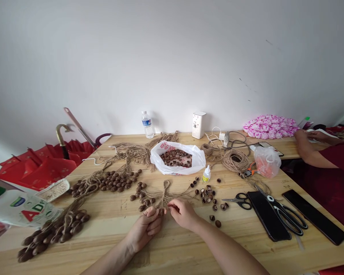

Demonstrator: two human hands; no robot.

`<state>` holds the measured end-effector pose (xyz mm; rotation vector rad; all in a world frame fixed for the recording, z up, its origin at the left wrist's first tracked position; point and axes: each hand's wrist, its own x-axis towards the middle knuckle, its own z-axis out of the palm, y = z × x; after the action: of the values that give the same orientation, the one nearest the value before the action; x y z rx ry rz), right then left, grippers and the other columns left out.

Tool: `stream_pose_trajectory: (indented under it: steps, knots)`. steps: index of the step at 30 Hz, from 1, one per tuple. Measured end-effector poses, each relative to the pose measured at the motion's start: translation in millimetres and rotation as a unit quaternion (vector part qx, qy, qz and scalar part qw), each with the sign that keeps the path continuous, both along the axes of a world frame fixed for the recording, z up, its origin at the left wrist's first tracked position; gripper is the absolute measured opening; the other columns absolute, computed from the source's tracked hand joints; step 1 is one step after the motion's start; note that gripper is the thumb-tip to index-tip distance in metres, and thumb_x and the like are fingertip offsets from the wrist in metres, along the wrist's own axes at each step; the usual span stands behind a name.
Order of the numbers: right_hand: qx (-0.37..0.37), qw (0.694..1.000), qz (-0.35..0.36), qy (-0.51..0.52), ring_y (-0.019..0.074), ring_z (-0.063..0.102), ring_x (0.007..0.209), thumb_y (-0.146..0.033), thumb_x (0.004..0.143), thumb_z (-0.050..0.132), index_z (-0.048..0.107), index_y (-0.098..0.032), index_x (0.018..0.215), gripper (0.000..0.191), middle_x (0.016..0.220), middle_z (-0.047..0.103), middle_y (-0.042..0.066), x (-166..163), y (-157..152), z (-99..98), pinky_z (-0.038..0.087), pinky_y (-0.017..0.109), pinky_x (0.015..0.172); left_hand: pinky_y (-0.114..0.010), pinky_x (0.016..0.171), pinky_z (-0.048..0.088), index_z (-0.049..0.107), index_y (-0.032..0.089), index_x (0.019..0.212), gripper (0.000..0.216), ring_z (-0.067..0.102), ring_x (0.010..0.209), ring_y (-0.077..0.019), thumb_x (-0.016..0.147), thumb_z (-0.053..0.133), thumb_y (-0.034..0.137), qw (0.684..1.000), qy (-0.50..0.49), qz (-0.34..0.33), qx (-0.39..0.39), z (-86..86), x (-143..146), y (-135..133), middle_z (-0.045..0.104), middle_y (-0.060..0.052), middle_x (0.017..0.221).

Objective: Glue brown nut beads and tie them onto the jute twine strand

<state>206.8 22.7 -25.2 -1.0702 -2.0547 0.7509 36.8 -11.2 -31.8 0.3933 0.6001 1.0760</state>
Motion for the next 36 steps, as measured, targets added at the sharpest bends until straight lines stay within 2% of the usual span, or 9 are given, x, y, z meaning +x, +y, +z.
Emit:
stream_pose_trajectory:
  steps: [11, 28, 36]
  knots:
    - [-0.004, 1.0, 0.005, 0.002, 0.0159, 0.062, 0.073, -0.01, 0.078, 0.05, 0.064, -0.017, 0.086, 0.018, 0.08, 0.068, 0.005, 0.7, 0.3, -1.8, 0.047, 0.025, 0.067, -0.015, 0.035, 0.008, 0.028, 0.019, 0.06, 0.037, 0.017, 0.035, 0.0013, 0.065, 0.063, 0.011, 1.0, -0.007, -0.004, 0.011, 2.9, -0.9, -1.0, 0.058, -0.001, 0.071]
    - [-0.002, 1.0, 0.001, 0.003, 0.0163, 0.062, 0.071, -0.01, 0.078, 0.05, 0.064, -0.017, 0.085, 0.017, 0.078, 0.068, 0.005, -0.3, -0.2, 0.5, 0.048, 0.025, 0.065, -0.015, 0.035, 0.007, 0.028, 0.019, 0.059, 0.038, 0.016, 0.036, 0.0008, 0.064, 0.065, 0.012, 1.0, -0.011, -0.003, 0.009, 1.8, -0.6, -1.0, 0.052, 0.003, 0.064]
    - [-0.001, 1.0, -0.001, 0.001, 0.0159, 0.062, 0.07, -0.009, 0.077, 0.051, 0.064, -0.018, 0.085, 0.018, 0.079, 0.068, 0.004, 0.1, -0.3, 0.2, 0.048, 0.025, 0.064, -0.015, 0.036, 0.008, 0.029, 0.019, 0.06, 0.036, 0.018, 0.036, 0.0009, 0.067, 0.064, 0.012, 1.0, -0.013, -0.007, 0.011, 1.4, -1.2, -1.5, 0.057, 0.001, 0.069]
